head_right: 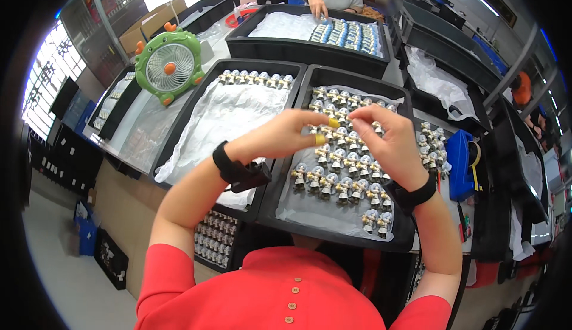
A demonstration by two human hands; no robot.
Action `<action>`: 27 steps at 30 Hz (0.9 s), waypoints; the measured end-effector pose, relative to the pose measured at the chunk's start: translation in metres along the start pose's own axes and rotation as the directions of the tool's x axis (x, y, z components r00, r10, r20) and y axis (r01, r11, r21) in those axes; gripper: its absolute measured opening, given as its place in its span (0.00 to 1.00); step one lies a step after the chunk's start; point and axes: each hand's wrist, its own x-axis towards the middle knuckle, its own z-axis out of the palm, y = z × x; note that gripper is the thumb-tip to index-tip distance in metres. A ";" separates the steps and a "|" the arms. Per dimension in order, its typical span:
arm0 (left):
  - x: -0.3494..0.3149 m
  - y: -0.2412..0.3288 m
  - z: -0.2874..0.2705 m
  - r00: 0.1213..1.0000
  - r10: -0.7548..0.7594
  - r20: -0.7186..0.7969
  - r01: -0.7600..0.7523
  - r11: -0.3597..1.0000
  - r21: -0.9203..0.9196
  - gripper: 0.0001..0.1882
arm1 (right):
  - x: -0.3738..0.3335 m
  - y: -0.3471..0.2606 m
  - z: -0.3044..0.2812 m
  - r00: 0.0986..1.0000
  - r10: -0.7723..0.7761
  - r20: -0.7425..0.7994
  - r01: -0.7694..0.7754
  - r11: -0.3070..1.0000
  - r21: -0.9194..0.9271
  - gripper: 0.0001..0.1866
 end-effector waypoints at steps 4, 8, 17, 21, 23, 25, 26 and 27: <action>-0.008 0.022 -0.015 0.991 -0.130 0.037 0.123 0.746 -0.654 0.19 | -0.001 0.018 0.033 0.978 -0.053 0.200 0.057 0.998 -0.013 0.07; -0.018 0.065 -0.031 0.996 -0.031 -0.079 -0.034 0.704 -0.709 0.18 | -0.008 0.033 0.060 0.930 -0.039 0.366 0.019 0.998 0.059 0.09; -0.035 0.004 -0.056 0.916 -0.227 -0.330 -0.135 0.601 -0.788 0.16 | -0.016 0.054 0.097 0.831 -0.002 0.556 0.148 0.964 -0.219 0.17; -0.024 -0.008 -0.044 0.944 -0.232 -0.233 -0.108 0.453 -0.885 0.15 | -0.009 0.058 0.101 0.808 0.150 0.570 0.102 0.917 -0.385 0.25; -0.014 -0.006 -0.029 0.962 -0.194 -0.193 -0.097 0.419 -0.903 0.15 | -0.010 0.060 0.108 0.808 0.156 0.568 0.116 0.903 -0.413 0.29; -0.003 -0.008 -0.015 0.968 -0.187 -0.170 -0.093 0.360 -0.928 0.15 | -0.012 0.055 0.114 0.807 0.158 0.569 0.154 0.874 -0.461 0.33; 0.000 -0.008 -0.009 0.964 -0.215 -0.155 -0.068 0.364 -0.929 0.16 | -0.013 0.051 0.119 0.808 0.159 0.568 0.180 0.851 -0.494 0.34; 0.002 -0.007 -0.003 0.961 -0.242 -0.137 -0.039 0.370 -0.928 0.16 | -0.016 0.047 0.123 0.812 0.158 0.562 0.202 0.827 -0.525 0.35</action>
